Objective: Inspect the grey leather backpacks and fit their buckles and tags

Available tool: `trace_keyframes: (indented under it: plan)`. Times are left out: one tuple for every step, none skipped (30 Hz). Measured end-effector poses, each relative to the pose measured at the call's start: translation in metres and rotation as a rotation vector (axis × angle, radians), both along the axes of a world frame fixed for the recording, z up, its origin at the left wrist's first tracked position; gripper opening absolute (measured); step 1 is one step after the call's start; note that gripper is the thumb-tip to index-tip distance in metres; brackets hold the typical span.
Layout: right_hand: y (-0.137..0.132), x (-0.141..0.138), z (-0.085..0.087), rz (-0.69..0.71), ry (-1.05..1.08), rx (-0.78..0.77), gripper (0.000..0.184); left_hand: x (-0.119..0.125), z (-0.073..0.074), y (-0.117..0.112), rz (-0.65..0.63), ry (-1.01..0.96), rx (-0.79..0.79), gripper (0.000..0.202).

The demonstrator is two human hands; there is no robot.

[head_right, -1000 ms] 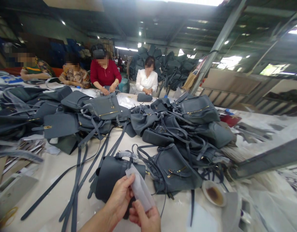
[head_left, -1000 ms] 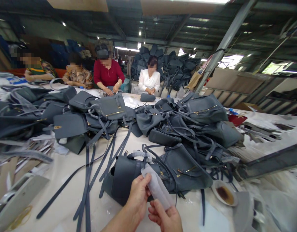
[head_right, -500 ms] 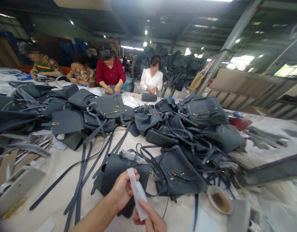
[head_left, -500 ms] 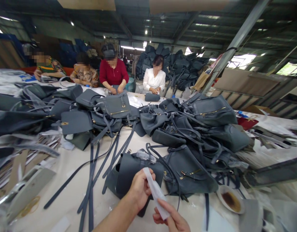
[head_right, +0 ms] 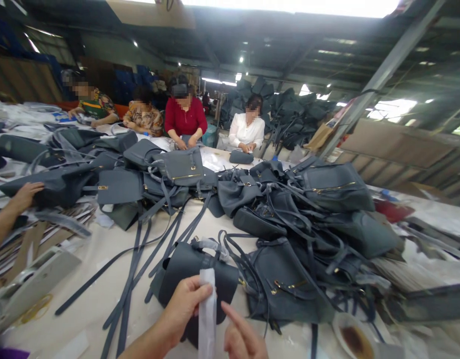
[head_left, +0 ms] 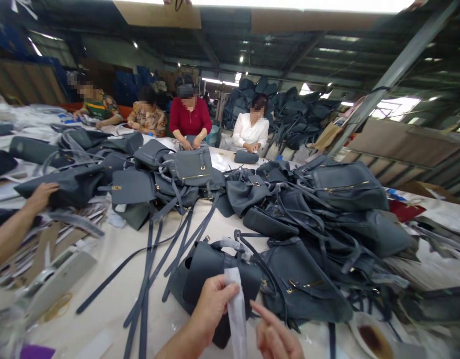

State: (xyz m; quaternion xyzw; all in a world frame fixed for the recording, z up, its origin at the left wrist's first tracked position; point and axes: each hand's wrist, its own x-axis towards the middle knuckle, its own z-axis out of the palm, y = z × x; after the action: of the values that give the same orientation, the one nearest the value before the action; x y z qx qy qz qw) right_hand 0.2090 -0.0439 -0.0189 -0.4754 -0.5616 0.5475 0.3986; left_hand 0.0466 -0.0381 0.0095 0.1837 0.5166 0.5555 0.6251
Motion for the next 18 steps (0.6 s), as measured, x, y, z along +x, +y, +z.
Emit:
trace_keyframes:
  plan:
    - [0.009, -0.004, 0.010, -0.023, 0.018, -0.078, 0.051, -0.003, 0.003, -0.002, -0.027, 0.054, 0.007, 0.034]
    - [0.018, -0.010, 0.020, -0.030, 0.010, -0.138, 0.053, -0.006, 0.006, -0.004, -0.055, 0.110, 0.018, 0.031]
    - [0.027, -0.017, 0.030, -0.002, -0.015, -0.177, 0.054, -0.009, 0.009, -0.006, -0.082, 0.164, 0.028, 0.028]
    - [0.035, -0.026, 0.038, 0.043, -0.039, -0.195, 0.053, -0.012, 0.013, -0.008, -0.108, 0.213, 0.028, 0.026]
    - [0.041, -0.035, 0.044, 0.095, -0.055, -0.204, 0.050, -0.015, 0.015, -0.010, -0.126, 0.247, 0.015, 0.027]
    - [0.046, -0.043, 0.049, 0.141, -0.057, -0.210, 0.048, -0.017, 0.017, -0.012, -0.137, 0.259, -0.002, 0.030]
    - [0.049, -0.050, 0.051, 0.168, -0.051, -0.222, 0.046, -0.019, 0.018, -0.013, -0.139, 0.249, -0.015, 0.033]
    - [0.051, -0.056, 0.052, 0.179, -0.039, -0.241, 0.045, -0.021, 0.018, -0.014, -0.125, 0.223, -0.025, 0.036]
    - [0.051, -0.060, 0.052, 0.179, -0.023, -0.265, 0.045, -0.022, 0.017, -0.015, -0.096, 0.186, -0.029, 0.038]
    - [0.050, -0.062, 0.051, 0.176, -0.007, -0.292, 0.044, -0.022, 0.016, -0.015, -0.049, 0.148, -0.027, 0.040]
    - [0.049, -0.063, 0.050, 0.173, 0.007, -0.316, 0.043, -0.022, 0.014, -0.015, 0.012, 0.121, -0.019, 0.041]
    - [0.047, -0.064, 0.049, 0.173, 0.019, -0.334, 0.043, -0.021, 0.012, -0.015, 0.080, 0.116, -0.003, 0.042]
    - [0.046, -0.064, 0.049, 0.176, 0.033, -0.344, 0.042, -0.020, 0.010, -0.015, 0.144, 0.143, 0.018, 0.042]
    - [0.044, -0.063, 0.049, 0.182, 0.048, -0.348, 0.042, -0.018, 0.008, -0.016, 0.189, 0.197, 0.045, 0.040]
    - [0.043, -0.063, 0.050, 0.188, 0.064, -0.348, 0.042, -0.017, 0.007, -0.016, 0.215, 0.266, 0.073, 0.036]
    - [0.043, -0.063, 0.051, 0.195, 0.079, -0.345, 0.042, -0.016, 0.007, -0.017, 0.223, 0.337, 0.102, 0.030]
    - [0.043, -0.063, 0.052, 0.202, 0.096, -0.341, 0.042, -0.015, 0.007, -0.018, 0.219, 0.405, 0.133, 0.025]
    - [0.043, -0.063, 0.053, 0.207, 0.111, -0.335, 0.043, -0.015, 0.009, -0.019, 0.219, 0.468, 0.167, 0.022]
